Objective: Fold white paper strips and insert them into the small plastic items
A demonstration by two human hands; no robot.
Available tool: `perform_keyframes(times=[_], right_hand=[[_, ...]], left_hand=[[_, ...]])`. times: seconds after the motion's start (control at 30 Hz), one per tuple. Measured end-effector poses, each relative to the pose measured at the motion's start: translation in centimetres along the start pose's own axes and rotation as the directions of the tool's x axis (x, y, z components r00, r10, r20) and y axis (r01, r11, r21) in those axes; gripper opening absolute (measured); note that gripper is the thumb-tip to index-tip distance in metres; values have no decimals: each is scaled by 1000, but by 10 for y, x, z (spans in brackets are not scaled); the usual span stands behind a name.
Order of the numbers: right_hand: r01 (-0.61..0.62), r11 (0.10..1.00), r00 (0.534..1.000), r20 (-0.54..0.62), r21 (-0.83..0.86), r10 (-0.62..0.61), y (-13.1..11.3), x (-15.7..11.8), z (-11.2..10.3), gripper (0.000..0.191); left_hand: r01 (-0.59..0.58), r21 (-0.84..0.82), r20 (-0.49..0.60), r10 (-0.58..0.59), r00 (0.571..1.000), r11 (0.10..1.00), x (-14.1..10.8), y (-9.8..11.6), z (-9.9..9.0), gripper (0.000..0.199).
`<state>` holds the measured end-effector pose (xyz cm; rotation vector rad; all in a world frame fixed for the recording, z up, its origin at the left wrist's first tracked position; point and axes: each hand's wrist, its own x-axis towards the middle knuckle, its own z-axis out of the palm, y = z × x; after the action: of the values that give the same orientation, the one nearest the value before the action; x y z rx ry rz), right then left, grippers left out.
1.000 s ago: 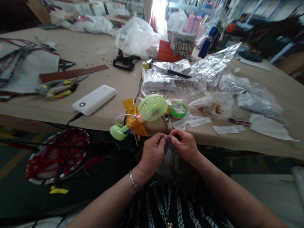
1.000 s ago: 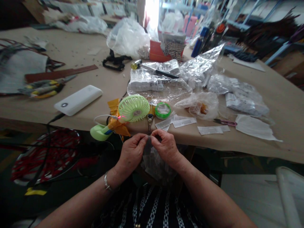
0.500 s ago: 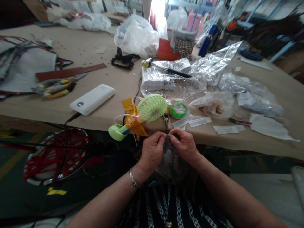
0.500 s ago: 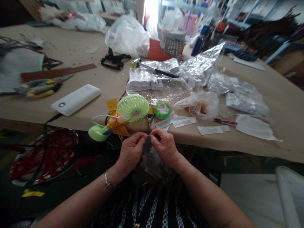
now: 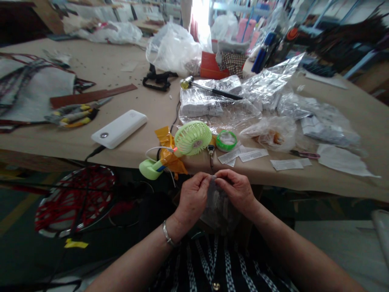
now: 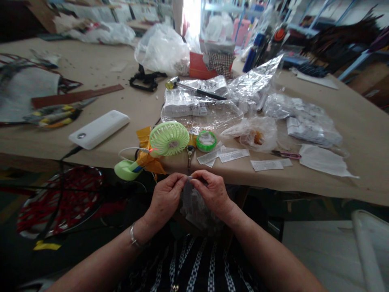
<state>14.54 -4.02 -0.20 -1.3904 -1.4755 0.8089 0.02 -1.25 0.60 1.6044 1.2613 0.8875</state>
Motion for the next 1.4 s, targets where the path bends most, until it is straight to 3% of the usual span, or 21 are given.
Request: perform_keyframes(times=[0.1,0.2,0.33,0.43,0.47,0.5,0.6,0.7,0.87,0.97,1.07,1.2,1.4], right_hand=[[32,998,999,11,-46,-32,2,-18,-13,13],[90,979,996,-12,-182,-94,5,-35,-43,10],[74,896,970,-176,-439,-167,11,-41,-112,12],[-34,709,930,-283,-704,-236,22,-32,-174,16],[-78,602,936,-265,-795,-230,27,-26,-193,19],[-96,564,942,-258,-820,-216,32,-20,-211,20],[-94,514,969,-197,-852,-150,49,-1,-250,21],[-27,519,995,-73,-854,-67,62,12,-269,17],[34,538,999,26,-842,-22,85,24,-287,17],[-47,538,999,-49,-841,10,91,26,-298,22],[-145,545,981,-191,-826,-30,79,21,-297,25],[-204,608,934,-339,-768,-115,43,8,-259,32],[31,788,990,-92,-615,-111,11,-21,-166,19]], left_hand=[[61,34,53,-63,997,998,-5,-8,-1,26],[133,149,122,-152,981,980,-7,-28,-4,30],[125,367,204,-210,956,922,0,-65,-7,47],[89,424,302,-233,924,902,0,-84,-13,48],[101,439,302,-252,919,893,-1,-87,-16,47],[114,450,291,-267,919,886,-3,-88,-19,44],[142,462,236,-276,932,875,-9,-88,-32,35],[131,436,177,-227,958,891,-14,-84,-45,30],[-31,393,30,21,999,919,-18,-66,-66,27],[-269,365,10,285,958,891,-15,-45,-71,23],[-413,401,51,430,901,818,-5,-24,-70,26],[-420,588,199,379,904,692,8,-2,-61,35],[-368,832,320,183,930,414,16,32,-37,56]])
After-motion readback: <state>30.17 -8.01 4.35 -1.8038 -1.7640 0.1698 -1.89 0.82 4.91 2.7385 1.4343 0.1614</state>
